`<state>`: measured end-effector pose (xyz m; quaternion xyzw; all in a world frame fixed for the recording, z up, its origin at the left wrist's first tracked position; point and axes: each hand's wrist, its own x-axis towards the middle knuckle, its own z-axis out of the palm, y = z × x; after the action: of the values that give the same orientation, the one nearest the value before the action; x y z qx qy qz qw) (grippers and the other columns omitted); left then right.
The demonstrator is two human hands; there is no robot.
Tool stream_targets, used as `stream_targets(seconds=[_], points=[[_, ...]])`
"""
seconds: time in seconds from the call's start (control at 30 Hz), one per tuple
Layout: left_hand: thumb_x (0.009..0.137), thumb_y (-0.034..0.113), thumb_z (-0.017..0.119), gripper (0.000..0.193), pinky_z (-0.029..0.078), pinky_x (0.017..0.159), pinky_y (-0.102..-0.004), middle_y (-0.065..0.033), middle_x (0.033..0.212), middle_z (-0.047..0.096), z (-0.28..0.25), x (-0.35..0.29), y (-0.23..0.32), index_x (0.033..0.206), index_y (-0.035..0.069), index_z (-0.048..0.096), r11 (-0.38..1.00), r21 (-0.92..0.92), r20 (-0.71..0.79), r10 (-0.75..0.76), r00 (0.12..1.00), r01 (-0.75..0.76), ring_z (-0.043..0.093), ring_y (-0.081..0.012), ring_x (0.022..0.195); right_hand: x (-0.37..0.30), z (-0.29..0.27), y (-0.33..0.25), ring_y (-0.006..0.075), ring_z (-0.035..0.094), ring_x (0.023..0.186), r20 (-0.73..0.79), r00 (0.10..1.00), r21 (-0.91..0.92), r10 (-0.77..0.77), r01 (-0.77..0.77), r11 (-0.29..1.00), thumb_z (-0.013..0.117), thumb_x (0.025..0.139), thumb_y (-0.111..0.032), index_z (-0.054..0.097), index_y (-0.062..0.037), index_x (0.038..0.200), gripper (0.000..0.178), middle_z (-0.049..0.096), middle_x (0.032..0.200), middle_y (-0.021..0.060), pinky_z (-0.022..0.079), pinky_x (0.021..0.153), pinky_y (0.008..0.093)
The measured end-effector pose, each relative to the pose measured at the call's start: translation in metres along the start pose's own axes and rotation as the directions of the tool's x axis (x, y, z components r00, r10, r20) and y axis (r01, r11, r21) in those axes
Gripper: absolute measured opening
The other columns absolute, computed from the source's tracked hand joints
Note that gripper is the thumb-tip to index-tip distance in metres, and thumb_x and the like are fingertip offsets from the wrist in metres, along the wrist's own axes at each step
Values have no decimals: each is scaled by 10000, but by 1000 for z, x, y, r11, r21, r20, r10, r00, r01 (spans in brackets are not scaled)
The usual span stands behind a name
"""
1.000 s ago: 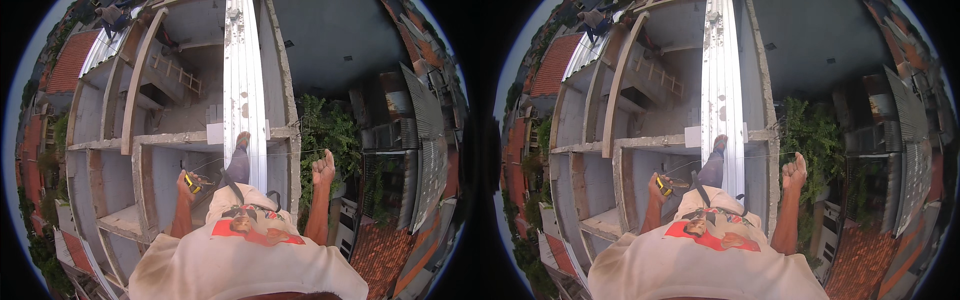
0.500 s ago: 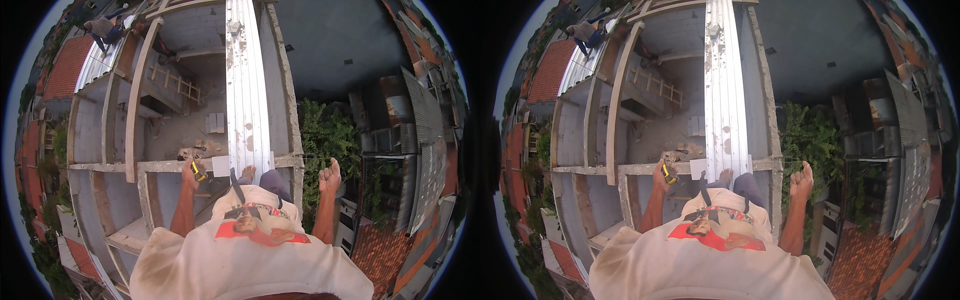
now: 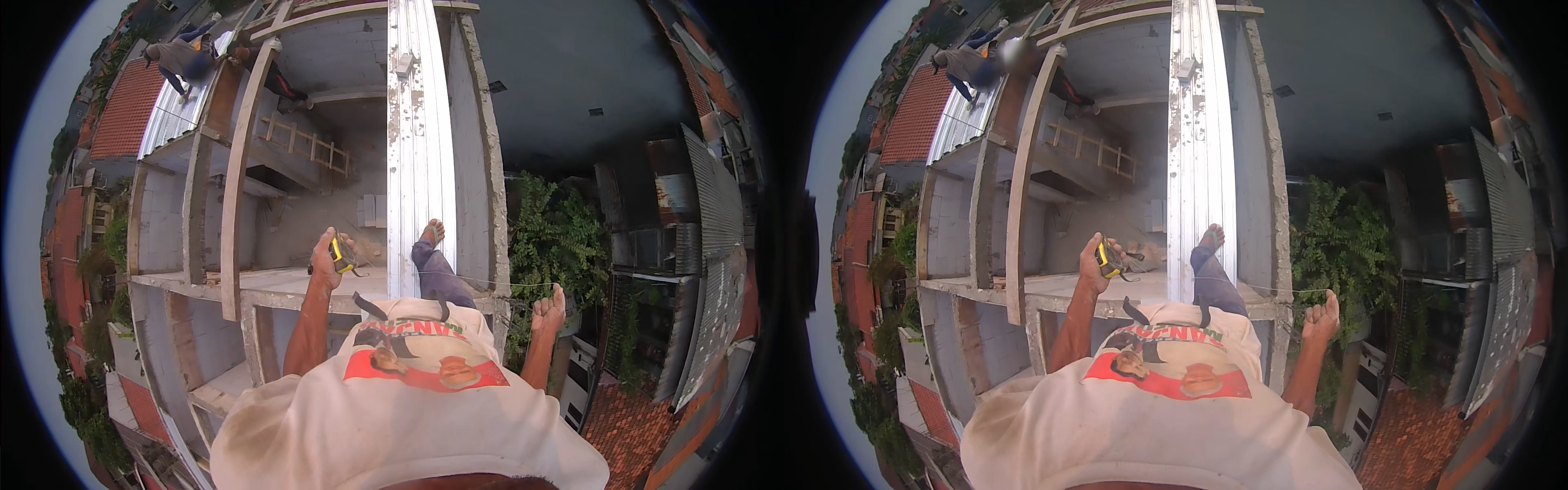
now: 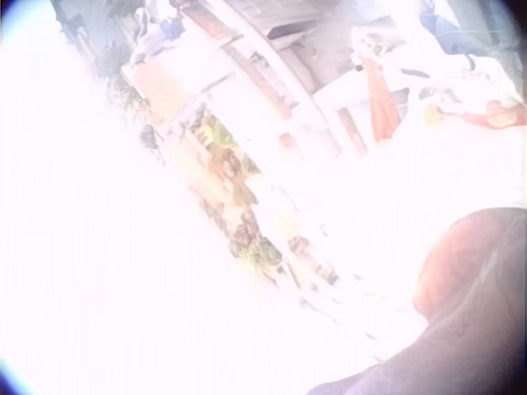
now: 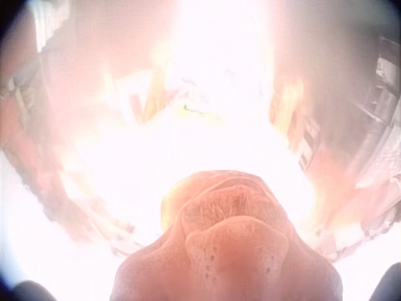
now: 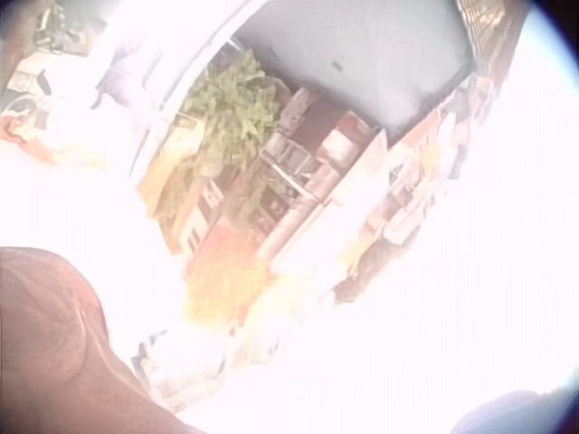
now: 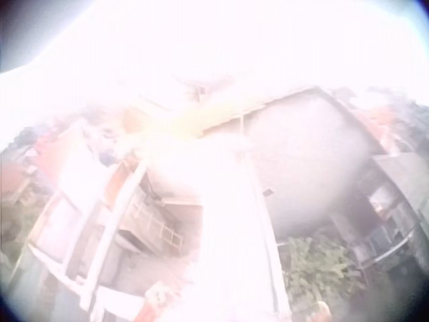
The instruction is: The person walks along a narrow metal beam on a roof structure, measures and marks a wooden beam, and then ties a wire to secure the beam to the roof frame. The person uses a tape measure, a marker, and wire to complete the task.
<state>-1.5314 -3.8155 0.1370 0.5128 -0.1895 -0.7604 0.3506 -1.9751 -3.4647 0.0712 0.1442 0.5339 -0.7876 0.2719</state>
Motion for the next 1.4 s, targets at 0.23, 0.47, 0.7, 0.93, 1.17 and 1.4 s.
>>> stream_targets(seconds=[0.23,0.47,0.7,0.93,1.17,1.4], points=[[1000,474,627,450,606,733,-427,-126,884,691,61,100,73,1074,31,638,1000,10,-67,9,998,-9,701,-283,812,87,75,22,78,206,474,-75,996,-107,39,-47,993,685,1040,-304,599,8,1352,450,208,618,-73,219,443,302],[1009,492,603,465,605,694,-435,-113,896,692,115,166,130,1090,35,634,999,-8,-67,46,997,-47,700,-287,826,143,214,2,62,203,494,16,996,-42,92,-91,995,666,1054,-269,606,2,1306,375,209,636,-76,229,461,285],[1009,484,597,455,590,710,-448,-108,894,684,151,241,173,1080,36,622,999,-28,-100,28,995,-31,689,-292,836,212,329,0,81,211,514,140,989,61,42,-51,997,672,1047,-241,572,36,1311,396,226,655,-56,231,483,304],[1014,472,596,450,591,722,-440,-110,893,679,191,357,217,1097,30,615,999,-36,-141,-5,990,0,687,-289,841,275,437,12,69,206,520,105,994,24,-2,0,1000,650,1065,-260,614,-10,1293,340,220,650,-71,242,491,302],[1017,464,596,446,598,710,-441,-118,904,683,247,490,293,1111,29,618,998,-55,-74,-43,996,39,703,-295,818,343,554,6,77,215,510,28,999,-24,24,-23,999,655,1060,-256,613,8,1296,357,206,638,-74,246,472,302],[1011,482,601,457,596,713,-440,-116,886,698,294,598,379,1083,33,631,999,-27,-57,-25,998,24,707,-292,815,399,679,-7,79,219,524,46,999,-34,25,-23,999,655,1061,-253,596,11,1311,368,233,649,-68,240,492,303]])
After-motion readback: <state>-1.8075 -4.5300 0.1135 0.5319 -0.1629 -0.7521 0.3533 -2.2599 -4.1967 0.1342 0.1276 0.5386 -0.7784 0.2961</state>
